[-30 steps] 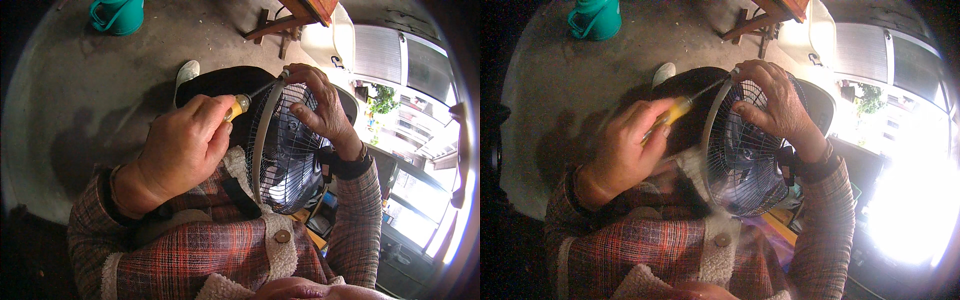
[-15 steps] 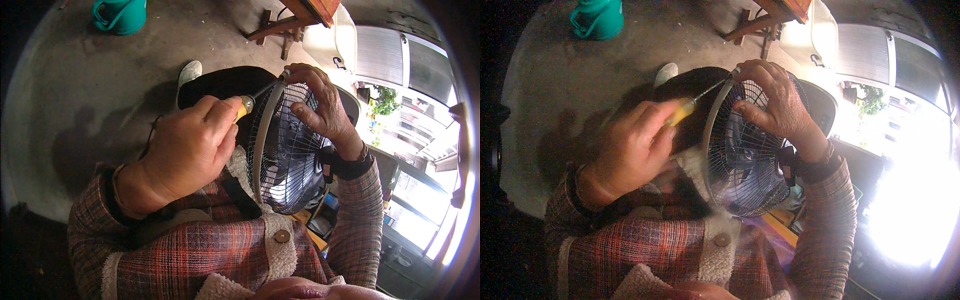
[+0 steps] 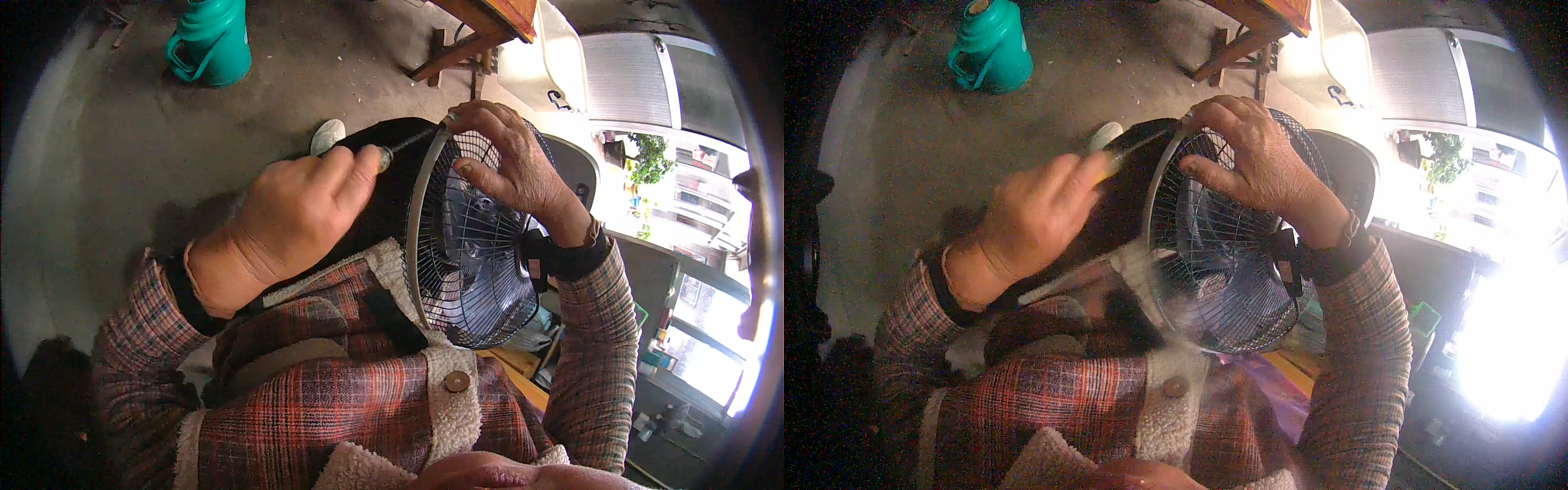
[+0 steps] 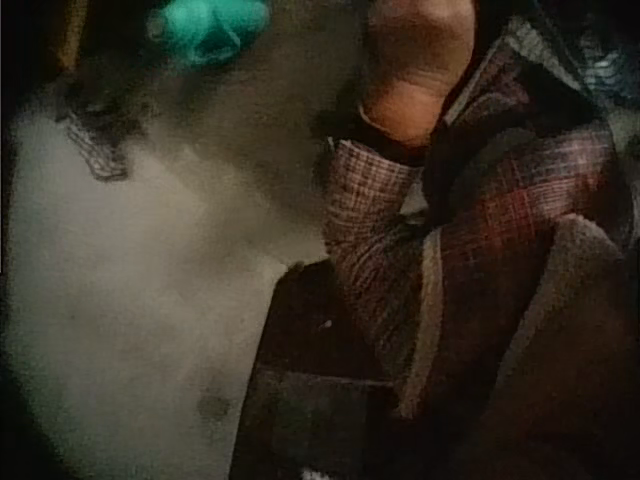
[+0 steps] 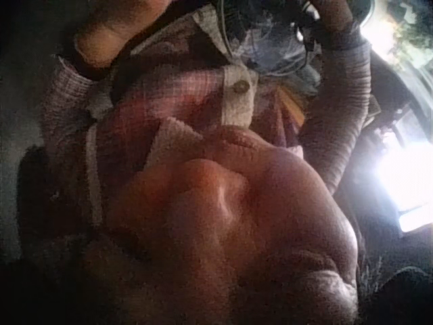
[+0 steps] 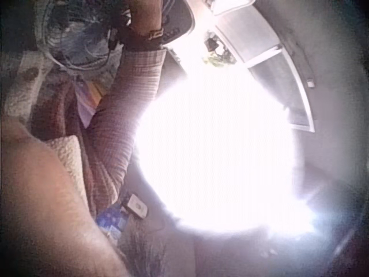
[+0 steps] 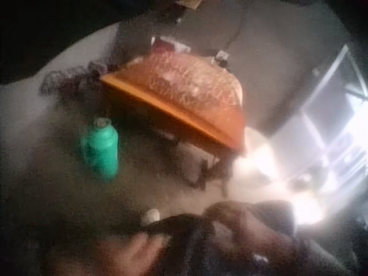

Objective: The person uses a yellow-handled screwdriver to loosen and remove screws from the front grille of a small electric fan. They detach the grille, set it aside, and then reattach it by tightening the screws back into place.

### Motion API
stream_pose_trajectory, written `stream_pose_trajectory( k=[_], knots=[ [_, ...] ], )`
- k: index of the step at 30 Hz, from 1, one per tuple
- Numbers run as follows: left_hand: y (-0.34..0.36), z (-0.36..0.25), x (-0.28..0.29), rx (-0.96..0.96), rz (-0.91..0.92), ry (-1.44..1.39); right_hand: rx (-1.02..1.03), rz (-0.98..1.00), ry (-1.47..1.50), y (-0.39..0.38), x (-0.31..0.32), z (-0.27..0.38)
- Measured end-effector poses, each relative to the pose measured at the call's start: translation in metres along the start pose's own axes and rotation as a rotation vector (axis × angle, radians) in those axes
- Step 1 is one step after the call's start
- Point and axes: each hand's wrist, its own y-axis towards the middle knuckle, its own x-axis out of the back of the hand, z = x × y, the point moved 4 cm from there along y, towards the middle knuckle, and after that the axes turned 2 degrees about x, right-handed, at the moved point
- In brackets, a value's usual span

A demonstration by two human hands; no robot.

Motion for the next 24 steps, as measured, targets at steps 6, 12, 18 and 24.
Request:
stream_pose_trajectory(
  k=[6, 12, 18, 24],
  knots=[
    [-0.010, 0.015, -0.023, 0.993, 0.372, -1.265, -0.056, 0.087, 0.017, -0.002, 0.000, -0.001],
    [0.008, 0.007, 0.003, 0.258, 0.257, -0.127, -0.073, 0.072, 0.029, -0.005, 0.000, 0.000],
    [0.004, -0.012, 0.001, -0.023, -0.002, 0.141, -0.092, 0.060, -0.025, -0.008, 0.001, 0.000],
    [-0.006, 0.016, -0.023, 0.838, 0.314, -0.937, -0.044, 0.039, -0.007, -0.008, 0.001, 0.001]
  ],
)
